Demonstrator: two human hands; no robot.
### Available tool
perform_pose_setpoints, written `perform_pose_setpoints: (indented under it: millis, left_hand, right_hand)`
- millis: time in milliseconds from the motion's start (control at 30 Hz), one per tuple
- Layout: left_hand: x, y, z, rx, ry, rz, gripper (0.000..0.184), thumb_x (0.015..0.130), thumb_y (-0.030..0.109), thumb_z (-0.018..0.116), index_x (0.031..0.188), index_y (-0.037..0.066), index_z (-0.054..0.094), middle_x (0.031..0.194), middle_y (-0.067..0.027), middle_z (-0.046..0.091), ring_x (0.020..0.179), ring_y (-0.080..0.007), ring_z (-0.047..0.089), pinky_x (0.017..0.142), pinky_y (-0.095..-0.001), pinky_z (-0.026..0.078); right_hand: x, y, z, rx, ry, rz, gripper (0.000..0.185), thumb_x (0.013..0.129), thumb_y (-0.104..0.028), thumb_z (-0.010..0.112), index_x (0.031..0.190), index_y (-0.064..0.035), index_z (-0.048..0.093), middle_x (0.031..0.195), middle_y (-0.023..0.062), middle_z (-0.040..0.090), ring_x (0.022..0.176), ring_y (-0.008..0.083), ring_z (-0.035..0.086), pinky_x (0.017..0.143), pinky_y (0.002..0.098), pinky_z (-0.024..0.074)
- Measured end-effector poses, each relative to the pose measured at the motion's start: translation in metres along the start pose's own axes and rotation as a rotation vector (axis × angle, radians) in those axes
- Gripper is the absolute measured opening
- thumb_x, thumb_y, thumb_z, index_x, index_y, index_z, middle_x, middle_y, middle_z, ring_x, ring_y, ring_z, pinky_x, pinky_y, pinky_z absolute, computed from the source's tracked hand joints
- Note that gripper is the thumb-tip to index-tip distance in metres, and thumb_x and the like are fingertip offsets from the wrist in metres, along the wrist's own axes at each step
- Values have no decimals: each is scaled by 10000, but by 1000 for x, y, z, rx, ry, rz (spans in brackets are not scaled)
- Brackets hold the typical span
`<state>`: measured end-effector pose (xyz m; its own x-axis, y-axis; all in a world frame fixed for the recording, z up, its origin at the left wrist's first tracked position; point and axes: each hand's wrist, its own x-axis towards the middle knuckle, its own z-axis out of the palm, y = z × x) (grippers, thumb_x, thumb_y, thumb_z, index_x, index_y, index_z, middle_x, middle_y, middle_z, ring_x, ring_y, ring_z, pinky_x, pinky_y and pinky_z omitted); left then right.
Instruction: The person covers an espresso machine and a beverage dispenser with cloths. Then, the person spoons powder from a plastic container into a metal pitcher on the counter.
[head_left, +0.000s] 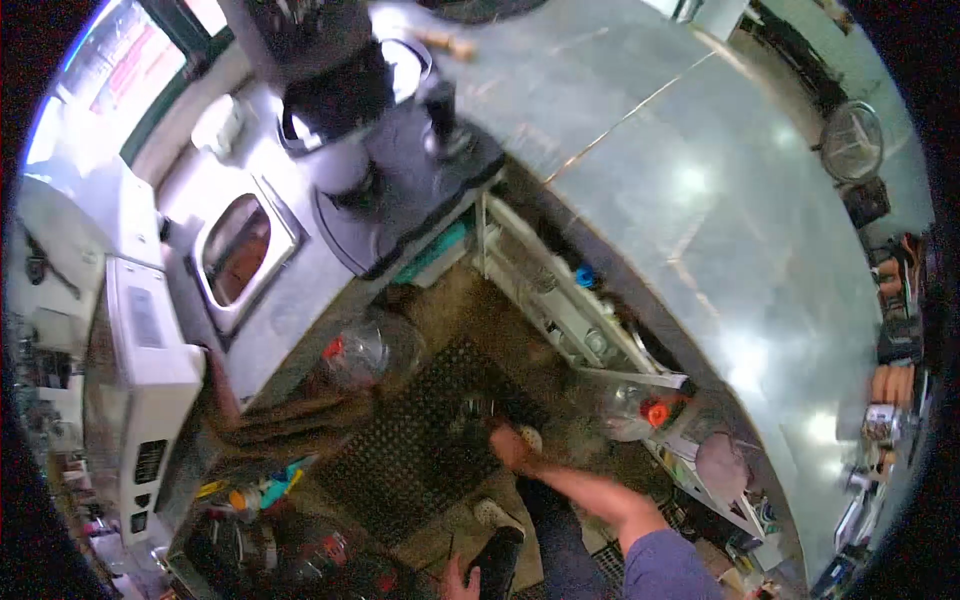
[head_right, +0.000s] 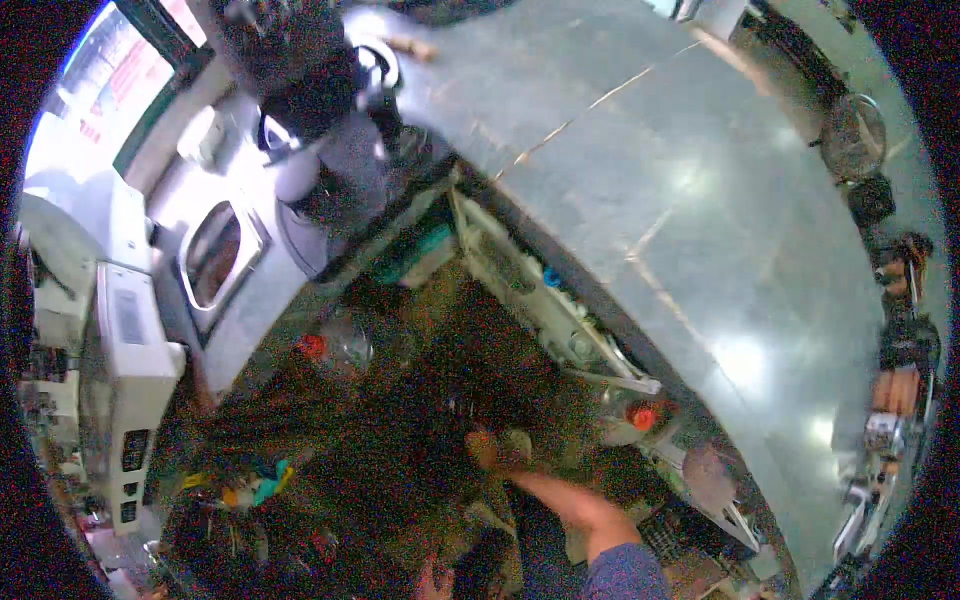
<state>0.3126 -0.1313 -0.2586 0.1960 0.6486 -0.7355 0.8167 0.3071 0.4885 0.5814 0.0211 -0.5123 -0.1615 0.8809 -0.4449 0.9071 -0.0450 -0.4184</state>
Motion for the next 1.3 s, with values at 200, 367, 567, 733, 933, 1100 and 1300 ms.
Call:
perform_pose_setpoints:
  millis: [200, 367, 567, 733, 933, 1100, 1300]
  left_hand:
    - [-40, 64, -44, -42, 220, 259, 750, 1047, 522, 543, 1627, 112, 299, 1699, -200, 216, 1532, -468, 232, 1191, -558, 297]
    - [-96, 83, -47, 281, 164, 432, 480, 901, 267, 694, 1252, -45, 593, 1209, -260, 631, 1166, -432, 602, 1063, -596, 379]
    - [-157, 172, -59, 346, -141, 576, 413, 928, 355, 676, 1069, -33, 655, 985, -272, 691, 985, -452, 674, 845, -513, 537]
    - [-165, 249, -29, 303, -482, 653, 358, 1039, 323, 543, 998, -5, 683, 1022, -255, 679, 1022, -409, 666, 861, -469, 508]
    - [-205, 382, 57, 116, -513, 921, 281, 1039, 229, 563, 929, -17, 642, 885, -163, 610, 880, -302, 626, 826, -398, 488]
    - [-223, 501, 156, 126, -448, 998, 272, 1033, 220, 581, 950, -27, 658, 891, -157, 619, 887, -264, 626, 835, -372, 488]
    - [-164, 557, 277, 19, -379, 955, 306, 1032, 261, 591, 971, -30, 663, 936, -175, 640, 909, -276, 630, 847, -374, 488]
  right_hand:
    - [-224, -120, -99, 275, 221, -301, 166, 900, -24, 620, 1046, 39, 667, 1124, 186, 628, 1057, 355, 585, 873, 441, 510]
    - [-368, -197, -161, 479, 320, -143, 172, 895, -3, 616, 1054, 56, 647, 1166, 184, 627, 1093, 360, 574, 885, 437, 511]
    - [-482, -221, -218, 399, 694, 23, 158, 881, 36, 594, 1010, 68, 679, 1145, 179, 668, 1066, 363, 619, 928, 435, 531]
    - [-566, -198, -273, 298, 889, 150, 182, 871, 29, 616, 1035, 56, 691, 1130, 167, 688, 1051, 345, 636, 940, 407, 537]
    - [-680, -108, -332, 294, 1353, 328, 195, 834, -30, 719, 1026, 0, 701, 1203, 155, 676, 1134, 329, 633, 1014, 398, 504]
    - [-804, 86, -329, 89, 1713, 897, 448, 851, -118, 796, 1246, -5, 619, 1318, 216, 613, 1255, 404, 567, 1092, 464, 434]
    - [-864, 241, -323, 202, 1585, 1115, 959, 793, -244, 885, 1533, 31, 340, 1488, 277, 462, 1392, 443, 435, 1167, 504, 354]
